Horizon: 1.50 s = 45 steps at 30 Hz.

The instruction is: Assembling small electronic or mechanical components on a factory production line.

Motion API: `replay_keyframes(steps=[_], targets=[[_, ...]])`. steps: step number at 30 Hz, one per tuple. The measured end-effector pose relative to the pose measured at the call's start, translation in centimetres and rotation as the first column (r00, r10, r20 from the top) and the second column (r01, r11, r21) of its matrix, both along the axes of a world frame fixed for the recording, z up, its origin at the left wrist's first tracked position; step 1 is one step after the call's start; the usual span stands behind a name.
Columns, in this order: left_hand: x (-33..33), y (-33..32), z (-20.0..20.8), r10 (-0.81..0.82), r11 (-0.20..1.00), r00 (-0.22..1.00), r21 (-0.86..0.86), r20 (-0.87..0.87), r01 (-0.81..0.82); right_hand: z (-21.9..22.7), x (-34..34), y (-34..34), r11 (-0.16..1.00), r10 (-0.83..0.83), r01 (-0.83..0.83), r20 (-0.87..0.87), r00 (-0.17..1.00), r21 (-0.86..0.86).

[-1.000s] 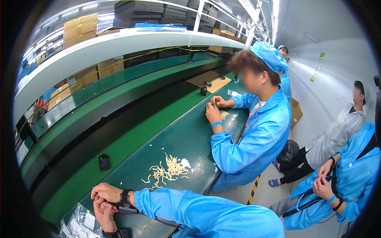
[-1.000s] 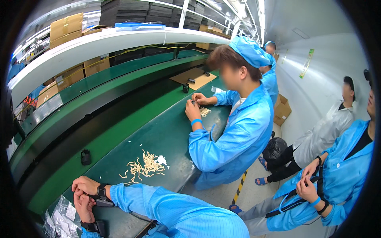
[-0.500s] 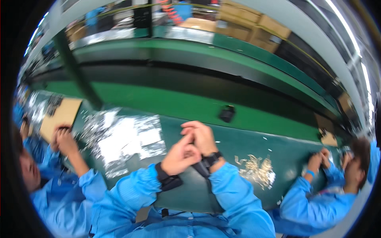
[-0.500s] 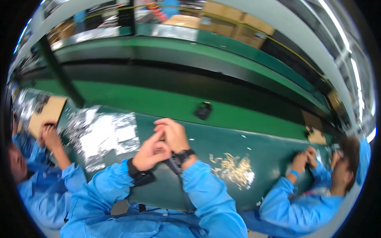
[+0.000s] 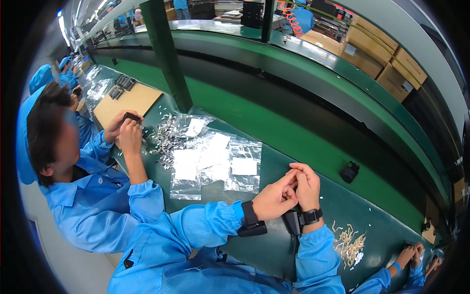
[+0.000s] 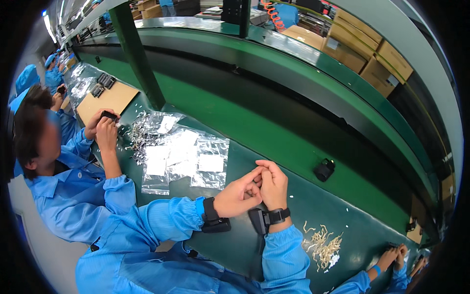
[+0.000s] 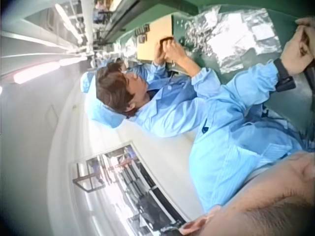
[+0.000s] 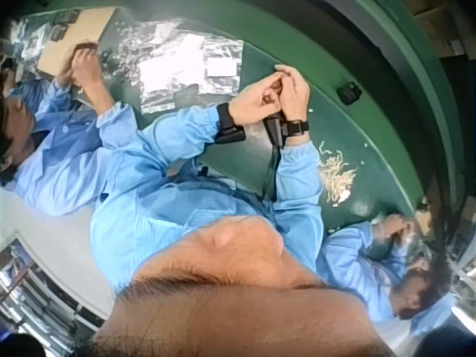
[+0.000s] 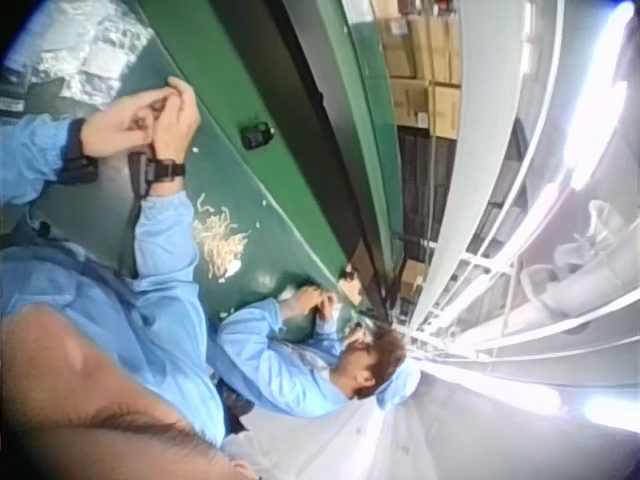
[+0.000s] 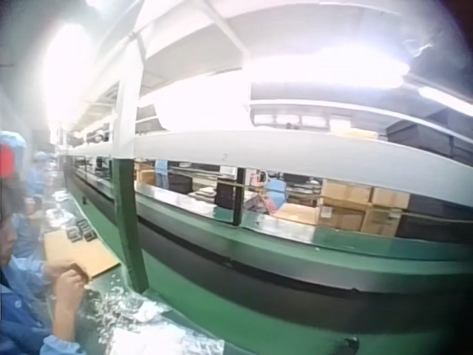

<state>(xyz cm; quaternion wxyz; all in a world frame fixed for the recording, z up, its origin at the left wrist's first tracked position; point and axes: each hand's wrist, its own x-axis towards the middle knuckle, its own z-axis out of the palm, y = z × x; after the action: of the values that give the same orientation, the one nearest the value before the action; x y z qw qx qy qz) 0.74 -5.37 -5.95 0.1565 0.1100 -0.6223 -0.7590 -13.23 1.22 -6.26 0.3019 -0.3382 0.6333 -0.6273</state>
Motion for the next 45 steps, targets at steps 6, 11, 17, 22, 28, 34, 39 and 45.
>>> replay_keyframes(steps=[6, 11, 17, 22, 28, 34, 39, 45], targets=[[-0.1, -1.2, 0.5, 0.109, 0.983, 0.990, -0.155, 0.089, -0.094, 0.2, 0.0, -0.5, 0.998, -0.030, 0.033, -0.066, 0.997, 0.045], [-0.2, -0.8, -0.2, 0.122, 0.966, 0.991, -0.237, 0.061, -0.104, -0.3, -0.2, -0.3, 0.999, -0.025, 0.031, -0.131, 0.991, 0.041], [-0.2, -1.0, -0.4, 0.137, 0.968, 0.989, -0.218, 0.047, -0.124, 0.1, 0.2, -0.3, 0.999, -0.035, 0.038, -0.086, 0.996, 0.027], [-0.2, -0.8, -0.7, 0.099, 0.988, 0.994, -0.127, 0.046, -0.092, -0.3, -0.1, 0.0, 0.999, -0.027, 0.029, -0.070, 0.997, 0.034], [0.9, -1.6, -0.7, 0.083, 0.989, 0.994, -0.128, 0.076, -0.073, 0.2, 1.4, -0.8, 1.000, -0.012, 0.013, -0.113, 0.994, 0.013], [-1.2, -1.2, -3.9, 0.062, 0.998, 0.995, -0.021, -0.074, -0.064, 1.0, 0.4, 1.1, 1.000, 0.015, -0.015, -0.075, 0.997, 0.005], [0.8, -2.5, -0.6, 0.135, 0.988, 0.988, -0.089, 0.076, -0.128, 0.3, 1.0, -1.4, 0.999, -0.029, 0.016, -0.284, 0.958, -0.048], [-1.0, -0.9, -0.6, 0.095, 0.994, 0.989, -0.067, 0.113, -0.087, 0.3, -0.2, 0.7, 0.998, -0.057, 0.052, -0.264, 0.963, -0.024]])
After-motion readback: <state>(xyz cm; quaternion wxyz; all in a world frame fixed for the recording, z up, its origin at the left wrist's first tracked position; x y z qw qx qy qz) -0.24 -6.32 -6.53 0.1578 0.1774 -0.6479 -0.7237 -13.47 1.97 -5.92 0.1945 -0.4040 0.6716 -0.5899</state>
